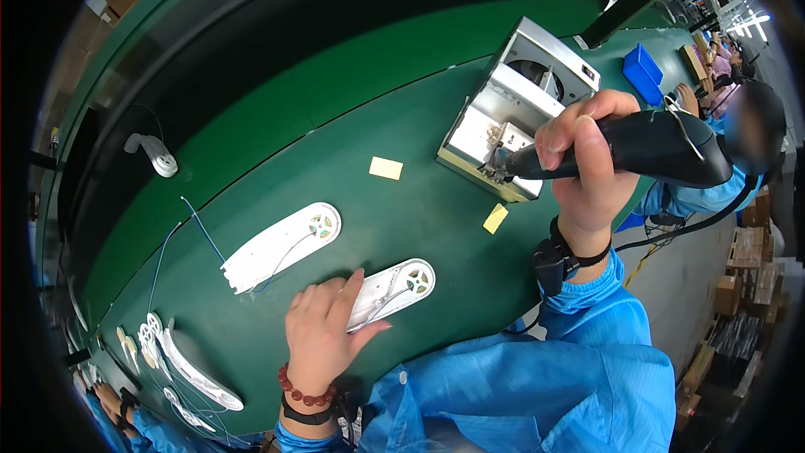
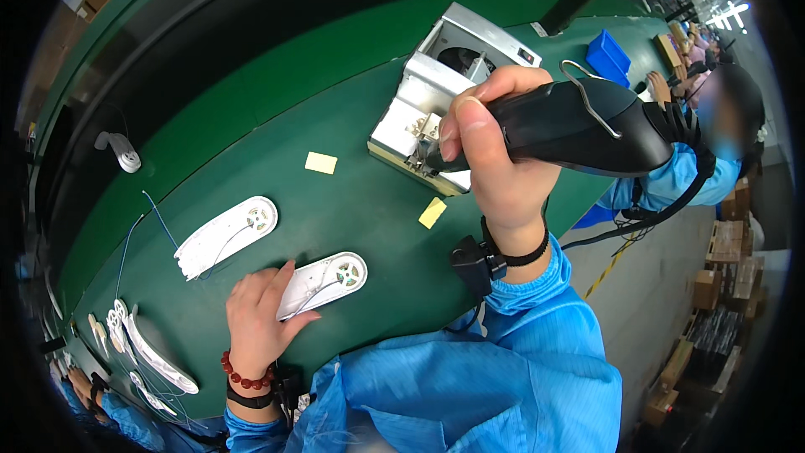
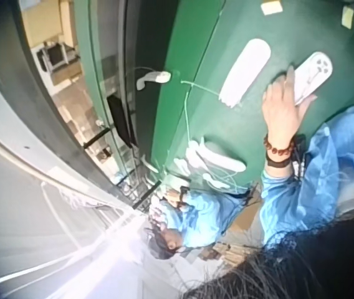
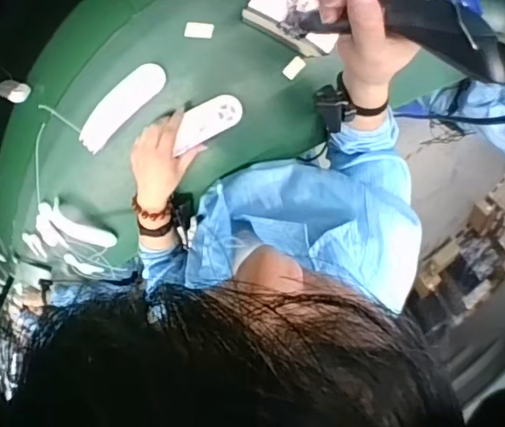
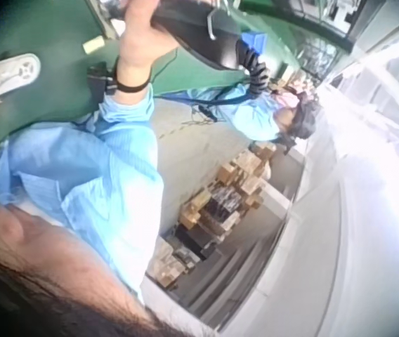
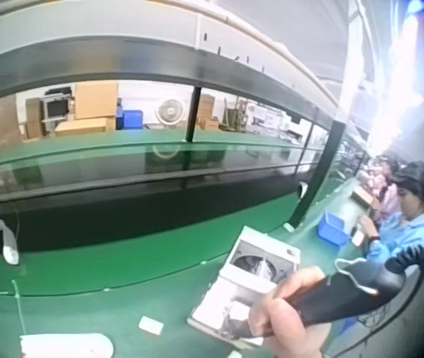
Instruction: Using a power screwdriver to assemble small components into white plastic housings on a production line.
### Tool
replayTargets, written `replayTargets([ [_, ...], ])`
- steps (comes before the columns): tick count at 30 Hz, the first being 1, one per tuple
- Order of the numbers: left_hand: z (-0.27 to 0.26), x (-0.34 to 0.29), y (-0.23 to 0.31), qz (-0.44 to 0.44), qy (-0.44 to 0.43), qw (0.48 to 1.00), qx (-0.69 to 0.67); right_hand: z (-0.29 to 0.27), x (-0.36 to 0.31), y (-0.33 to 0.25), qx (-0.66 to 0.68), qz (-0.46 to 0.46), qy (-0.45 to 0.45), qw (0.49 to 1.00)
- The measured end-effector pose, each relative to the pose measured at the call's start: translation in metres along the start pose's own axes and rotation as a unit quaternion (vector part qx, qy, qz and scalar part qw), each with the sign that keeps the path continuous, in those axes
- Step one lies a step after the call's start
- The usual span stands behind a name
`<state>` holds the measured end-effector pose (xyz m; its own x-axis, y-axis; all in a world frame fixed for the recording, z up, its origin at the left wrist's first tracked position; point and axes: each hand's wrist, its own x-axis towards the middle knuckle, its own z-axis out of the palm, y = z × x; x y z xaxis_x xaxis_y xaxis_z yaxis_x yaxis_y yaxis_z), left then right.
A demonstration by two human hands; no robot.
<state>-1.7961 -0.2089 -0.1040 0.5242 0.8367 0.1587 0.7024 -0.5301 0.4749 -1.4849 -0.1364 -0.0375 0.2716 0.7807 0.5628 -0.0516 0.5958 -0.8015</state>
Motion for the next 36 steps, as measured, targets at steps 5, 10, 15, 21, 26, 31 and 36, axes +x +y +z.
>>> replayTargets([
  [5, 0.004, 0.002, -0.002, 0.015, 0.011, 1.000, 0.012, -0.001, 0.001, -0.001, -0.011, -0.004, -0.001, 1.000],
  [10, 0.004, 0.004, -0.003, 0.017, 0.012, 1.000, 0.010, -0.001, 0.001, 0.001, -0.020, -0.013, -0.014, 1.000],
  [15, 0.000, 0.003, 0.000, -0.005, 0.003, 1.000, -0.001, 0.006, -0.001, 0.001, -0.037, -0.009, -0.023, 0.999],
  [21, 0.018, 0.006, 0.011, -0.011, 0.050, 0.997, -0.063, 0.011, -0.006, -0.004, -0.016, 0.015, -0.015, 1.000],
  [26, 0.023, 0.004, 0.010, -0.024, 0.036, 0.998, -0.044, 0.015, -0.015, -0.008, -0.004, 0.012, -0.060, 0.998],
  [31, 0.024, 0.001, 0.005, -0.017, 0.067, 0.997, -0.030, 0.038, -0.051, -0.028, 0.139, 0.096, -0.116, 0.979],
  [36, 0.027, 0.000, 0.002, 0.000, 0.079, 0.996, -0.033, 0.057, -0.088, -0.027, 0.131, 0.182, -0.122, 0.967],
])
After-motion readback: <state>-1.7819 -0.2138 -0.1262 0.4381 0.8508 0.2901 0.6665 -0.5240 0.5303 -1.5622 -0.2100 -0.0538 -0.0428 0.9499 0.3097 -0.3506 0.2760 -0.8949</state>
